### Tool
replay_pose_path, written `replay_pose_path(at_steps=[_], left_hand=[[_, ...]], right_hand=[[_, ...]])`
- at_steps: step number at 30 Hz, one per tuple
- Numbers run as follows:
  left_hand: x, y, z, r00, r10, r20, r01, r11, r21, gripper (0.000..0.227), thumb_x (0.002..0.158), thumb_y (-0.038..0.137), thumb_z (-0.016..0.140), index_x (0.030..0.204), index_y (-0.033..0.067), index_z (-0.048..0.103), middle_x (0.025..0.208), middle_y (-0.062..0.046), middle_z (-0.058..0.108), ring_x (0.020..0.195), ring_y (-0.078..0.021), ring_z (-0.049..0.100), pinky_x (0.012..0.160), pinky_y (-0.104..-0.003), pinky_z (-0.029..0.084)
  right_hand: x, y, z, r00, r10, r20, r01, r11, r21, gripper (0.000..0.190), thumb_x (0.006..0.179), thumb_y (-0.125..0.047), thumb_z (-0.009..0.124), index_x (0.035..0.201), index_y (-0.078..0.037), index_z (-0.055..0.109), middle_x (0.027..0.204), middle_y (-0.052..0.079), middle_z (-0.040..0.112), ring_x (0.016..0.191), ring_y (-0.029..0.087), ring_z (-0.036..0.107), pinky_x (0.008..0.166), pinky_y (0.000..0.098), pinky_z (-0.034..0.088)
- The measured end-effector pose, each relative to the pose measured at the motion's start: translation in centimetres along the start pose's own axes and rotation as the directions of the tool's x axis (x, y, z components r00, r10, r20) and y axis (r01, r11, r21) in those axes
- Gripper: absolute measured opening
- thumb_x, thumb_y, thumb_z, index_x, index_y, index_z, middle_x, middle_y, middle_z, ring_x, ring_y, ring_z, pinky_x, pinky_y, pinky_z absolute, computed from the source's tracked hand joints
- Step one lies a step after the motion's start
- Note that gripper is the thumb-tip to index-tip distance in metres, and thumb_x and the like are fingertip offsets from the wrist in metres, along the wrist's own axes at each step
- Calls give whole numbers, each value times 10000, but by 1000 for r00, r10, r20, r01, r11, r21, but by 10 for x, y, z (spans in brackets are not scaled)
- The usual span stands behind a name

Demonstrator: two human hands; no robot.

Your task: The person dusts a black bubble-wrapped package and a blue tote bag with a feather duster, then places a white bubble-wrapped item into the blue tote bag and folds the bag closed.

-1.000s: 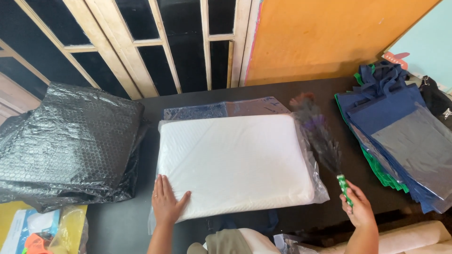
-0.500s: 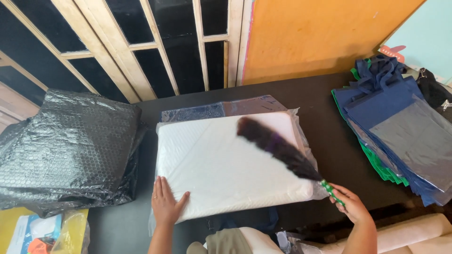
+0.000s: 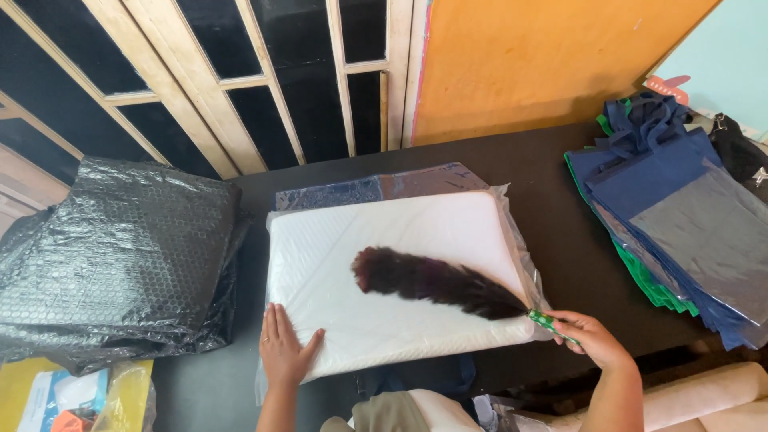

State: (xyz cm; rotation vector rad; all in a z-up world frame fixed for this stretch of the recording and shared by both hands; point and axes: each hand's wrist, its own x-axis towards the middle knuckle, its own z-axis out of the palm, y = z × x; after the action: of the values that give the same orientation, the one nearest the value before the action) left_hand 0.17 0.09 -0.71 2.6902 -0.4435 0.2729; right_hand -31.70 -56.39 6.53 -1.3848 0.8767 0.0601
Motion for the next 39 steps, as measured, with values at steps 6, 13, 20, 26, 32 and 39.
replay_pose_path(at_steps=[6, 13, 20, 26, 32, 39], left_hand=[[-1, -2, 0, 1000, 8, 2, -8, 1000, -5, 1170, 812, 805, 518, 1621, 3, 254, 1697, -174, 270, 1573, -332, 240, 1228, -451, 263], [4, -3, -9, 998, -30, 49, 36, 991, -127, 1142, 803, 775, 544, 1623, 34, 256, 1711, -134, 250, 1580, -305, 225, 1206, -477, 292], [27, 0, -46, 745, -548, 380, 653, 481, -586, 806, 907, 448, 558, 1622, 167, 313, 1699, -54, 283, 1551, -259, 289, 1243, -424, 236], [40, 10, -88, 427, -522, 738, 904, 268, -334, 860, 899, 551, 486, 1670, 287, 213, 1724, -22, 234, 1548, -323, 315, 1242, -491, 291], [45, 21, -167, 502, -502, 704, 848, 446, -286, 700, 896, 503, 578, 1524, 193, 578, 1527, -54, 597, 1367, -242, 557, 1136, -369, 383], [49, -96, -155, 928, 10, 373, 373, -72, -925, 1075, 886, 751, 334, 1544, -95, 419, 1494, -288, 533, 1436, -393, 477, 1152, -550, 385]], right_hand=[[37, 35, 9, 894, -227, -385, 283, 954, 96, 378, 1028, -187, 618, 1373, -38, 658, 792, 156, 588, 642, 141, 442, 490, 246, 240], [66, 76, -20, 592, -166, -789, -103, 955, -278, 384, 1069, -337, 589, 1398, -139, 599, 1123, 120, 730, 1037, 335, 654, 915, 452, 462], [81, 90, 1, 617, -397, -680, -124, 804, -582, 563, 925, -468, 657, 1351, -105, 717, 1281, 235, 689, 1251, 409, 591, 1092, 476, 427], [13, -13, 85, 947, 243, -212, -236, 970, 56, 615, 1035, -492, 414, 1530, -142, 515, 1525, 71, 555, 1365, 246, 528, 1105, 456, 452], [-5, -31, 41, 979, 113, -168, -126, 990, -68, 542, 999, -397, 537, 1341, -3, 684, 1226, 200, 723, 976, 357, 694, 747, 477, 603], [-11, -32, -46, 692, -721, -24, 685, 646, 337, 773, 958, -545, 609, 1457, 42, 552, 1493, 210, 583, 1390, 352, 544, 1121, 498, 423]])
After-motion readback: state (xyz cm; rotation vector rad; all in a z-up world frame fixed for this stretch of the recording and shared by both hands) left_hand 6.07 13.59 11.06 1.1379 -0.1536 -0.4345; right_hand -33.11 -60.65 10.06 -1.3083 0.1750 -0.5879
